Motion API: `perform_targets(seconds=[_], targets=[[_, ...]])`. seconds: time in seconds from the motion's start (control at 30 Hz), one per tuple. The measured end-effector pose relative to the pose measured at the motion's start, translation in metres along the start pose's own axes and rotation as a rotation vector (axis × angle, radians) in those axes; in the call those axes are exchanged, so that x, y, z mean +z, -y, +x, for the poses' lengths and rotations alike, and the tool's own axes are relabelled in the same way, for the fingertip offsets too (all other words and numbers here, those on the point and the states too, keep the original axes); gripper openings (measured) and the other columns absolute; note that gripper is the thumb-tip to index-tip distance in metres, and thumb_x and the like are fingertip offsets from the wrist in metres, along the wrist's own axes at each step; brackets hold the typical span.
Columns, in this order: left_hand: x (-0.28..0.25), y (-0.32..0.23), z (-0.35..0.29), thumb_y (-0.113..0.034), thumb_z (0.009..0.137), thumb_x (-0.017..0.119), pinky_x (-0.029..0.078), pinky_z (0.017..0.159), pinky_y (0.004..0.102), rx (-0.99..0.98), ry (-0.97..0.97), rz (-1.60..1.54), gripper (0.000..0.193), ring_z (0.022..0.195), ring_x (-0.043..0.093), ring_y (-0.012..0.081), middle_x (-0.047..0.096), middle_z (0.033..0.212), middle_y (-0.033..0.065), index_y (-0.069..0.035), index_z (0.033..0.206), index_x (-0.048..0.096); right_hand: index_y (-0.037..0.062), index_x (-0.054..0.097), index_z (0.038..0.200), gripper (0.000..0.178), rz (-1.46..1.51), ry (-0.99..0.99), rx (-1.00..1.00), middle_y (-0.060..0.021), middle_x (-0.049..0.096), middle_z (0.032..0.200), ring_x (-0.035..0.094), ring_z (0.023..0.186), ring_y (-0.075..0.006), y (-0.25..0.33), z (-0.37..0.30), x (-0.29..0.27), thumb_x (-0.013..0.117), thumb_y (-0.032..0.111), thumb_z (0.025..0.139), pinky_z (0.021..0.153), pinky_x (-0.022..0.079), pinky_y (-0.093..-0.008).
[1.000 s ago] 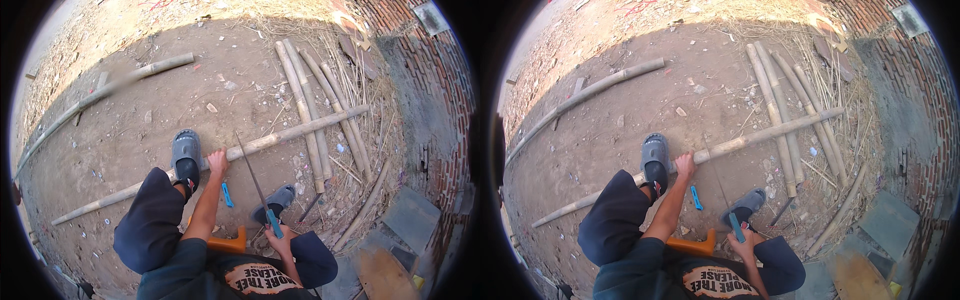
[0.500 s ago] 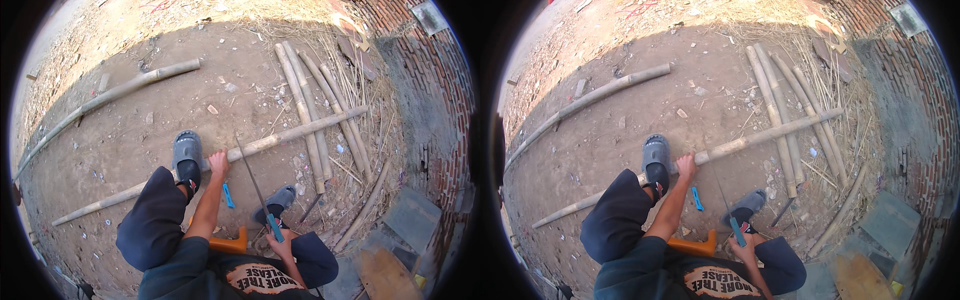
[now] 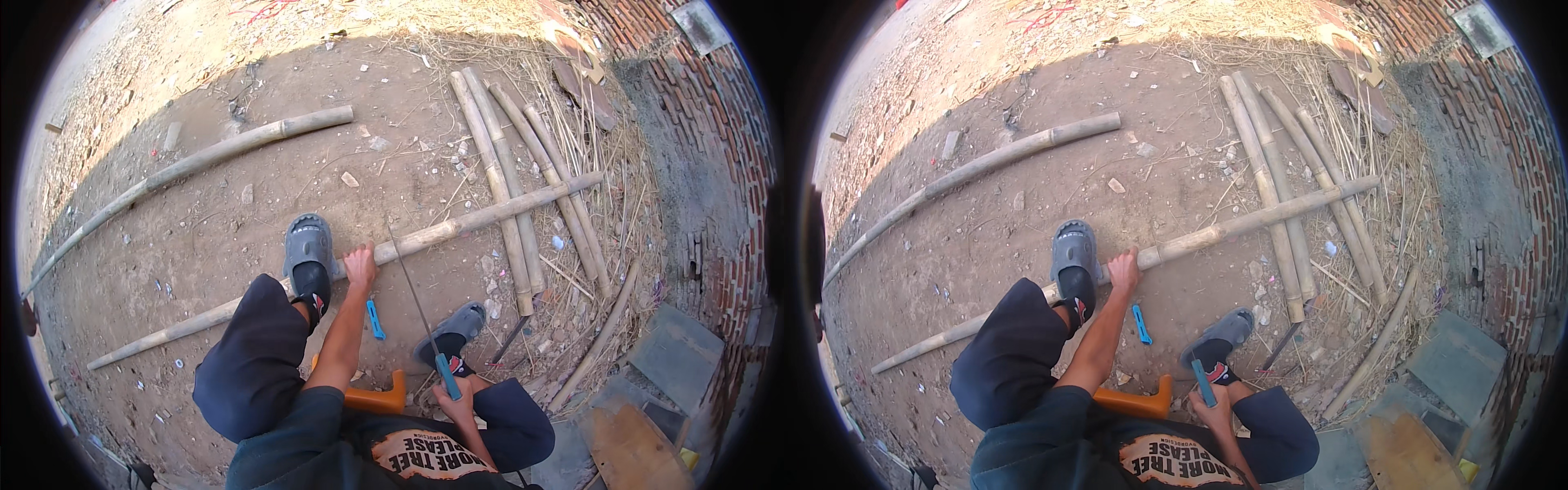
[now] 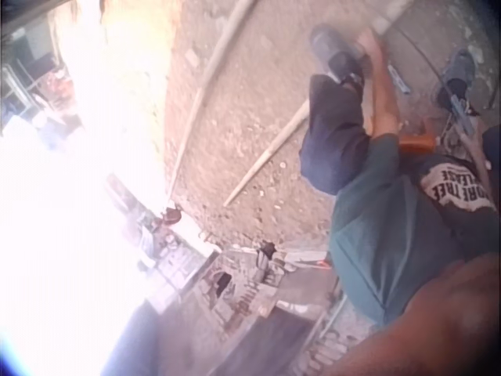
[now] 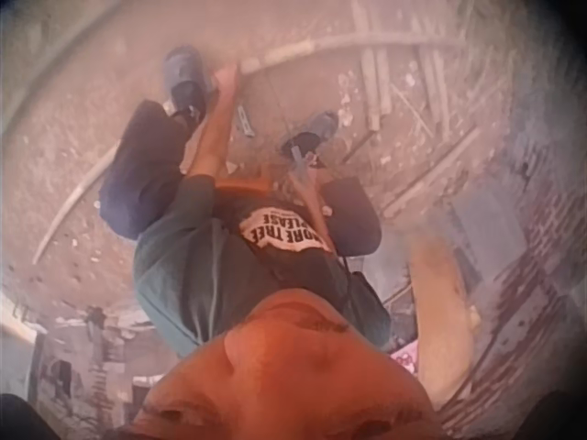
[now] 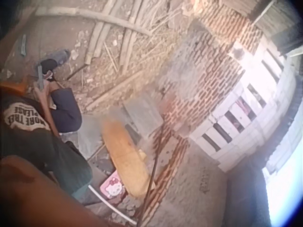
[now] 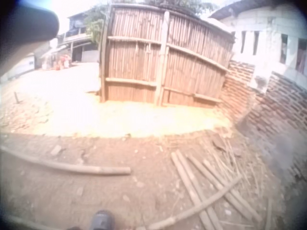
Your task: The person sits on a small stool and uses a hand saw to cut a long bamboo pole into shorter sections. They position the pole between their legs, saw through it, and then move the cut pieces aside to continue cutting the remaining length.
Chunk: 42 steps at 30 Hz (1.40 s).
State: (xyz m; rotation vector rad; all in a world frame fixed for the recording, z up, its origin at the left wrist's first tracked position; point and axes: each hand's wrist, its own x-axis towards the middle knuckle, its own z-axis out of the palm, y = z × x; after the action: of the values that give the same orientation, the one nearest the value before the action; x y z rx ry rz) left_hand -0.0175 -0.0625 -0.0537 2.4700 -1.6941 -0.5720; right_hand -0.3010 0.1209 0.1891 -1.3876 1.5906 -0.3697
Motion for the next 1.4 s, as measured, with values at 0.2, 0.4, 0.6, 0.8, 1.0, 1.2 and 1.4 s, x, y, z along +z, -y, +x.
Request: perform_targets(seconds=[0.2, 0.4, 0.6, 0.8, 1.0, 1.2, 1.4], targets=[[-0.004, -0.019, 0.002, -0.009, 0.069, 0.078, 0.052, 0.086, 0.0506, 0.040, 0.013, -0.021, 0.034, 0.099, 0.071, 0.0322, 0.073, 0.101, 0.0116, -0.013, 0.100, 0.065, 0.0050, 0.046, 0.058, 0.030, 0.023, -0.093, -0.153, 0.0028, 0.042, 0.052, 0.039, 0.049, -0.0072, -0.010, 0.093, 0.044, 0.069, 0.010, 0.078, 0.047, 0.032, -0.0318], [-0.008, -0.008, 0.000, -0.009, 0.069, 0.076, 0.052, 0.086, 0.0490, 0.012, 0.022, -0.021, 0.031, 0.099, 0.071, 0.0326, 0.073, 0.099, 0.0118, -0.012, 0.098, 0.065, 0.0035, 0.046, 0.057, 0.034, 0.003, -0.038, 0.006, -0.0029, 0.042, 0.050, 0.042, 0.048, -0.0092, -0.020, -0.007, -0.003, 0.070, 0.014, 0.078, 0.048, 0.036, -0.0339], [-0.008, -0.024, 0.003, -0.008, 0.072, 0.074, 0.052, 0.087, 0.0495, 0.047, 0.029, -0.018, 0.029, 0.099, 0.072, 0.0317, 0.073, 0.100, 0.0115, -0.012, 0.099, 0.064, 0.0035, 0.050, 0.059, 0.029, 0.100, -0.089, -0.015, 0.0002, 0.045, 0.053, 0.044, 0.051, -0.0079, -0.028, 0.090, 0.036, 0.072, 0.010, 0.076, 0.050, 0.036, -0.0319], [-0.002, -0.008, 0.003, -0.009, 0.072, 0.075, 0.052, 0.086, 0.0493, 0.028, 0.021, -0.003, 0.031, 0.096, 0.072, 0.0310, 0.073, 0.100, 0.0107, -0.013, 0.100, 0.064, 0.0040, 0.048, 0.058, 0.031, 0.011, -0.049, -0.015, 0.0001, 0.042, 0.053, 0.043, 0.052, -0.0079, -0.020, 0.040, 0.014, 0.072, 0.011, 0.076, 0.050, 0.036, -0.0331], [0.000, -0.007, 0.004, -0.009, 0.070, 0.077, 0.053, 0.086, 0.0493, 0.018, 0.000, 0.004, 0.033, 0.095, 0.073, 0.0307, 0.073, 0.099, 0.0101, -0.013, 0.101, 0.064, 0.0039, 0.045, 0.058, 0.036, 0.008, -0.014, -0.005, -0.0026, 0.042, 0.051, 0.043, 0.050, -0.0097, -0.010, 0.040, 0.015, 0.073, 0.014, 0.076, 0.049, 0.036, -0.0349], [-0.008, -0.011, 0.011, -0.009, 0.070, 0.076, 0.055, 0.082, 0.0470, 0.044, 0.012, 0.011, 0.034, 0.093, 0.073, 0.0315, 0.073, 0.101, 0.0117, -0.012, 0.101, 0.066, 0.0024, 0.049, 0.059, 0.031, 0.043, -0.076, -0.068, -0.0013, 0.045, 0.053, 0.043, 0.052, -0.0083, -0.006, 0.090, 0.031, 0.072, 0.013, 0.077, 0.048, 0.036, -0.0332], [-0.013, -0.004, 0.004, -0.015, 0.068, 0.083, 0.055, 0.092, 0.0504, 0.022, 0.175, -0.010, 0.051, 0.102, 0.071, 0.0331, 0.071, 0.111, 0.0139, -0.011, 0.114, 0.063, 0.0033, 0.048, 0.057, 0.026, 0.084, -0.143, -0.061, 0.0001, 0.047, 0.051, 0.044, 0.049, -0.0075, -0.002, -0.040, -0.050, 0.069, 0.005, 0.071, 0.048, 0.035, -0.0304]])
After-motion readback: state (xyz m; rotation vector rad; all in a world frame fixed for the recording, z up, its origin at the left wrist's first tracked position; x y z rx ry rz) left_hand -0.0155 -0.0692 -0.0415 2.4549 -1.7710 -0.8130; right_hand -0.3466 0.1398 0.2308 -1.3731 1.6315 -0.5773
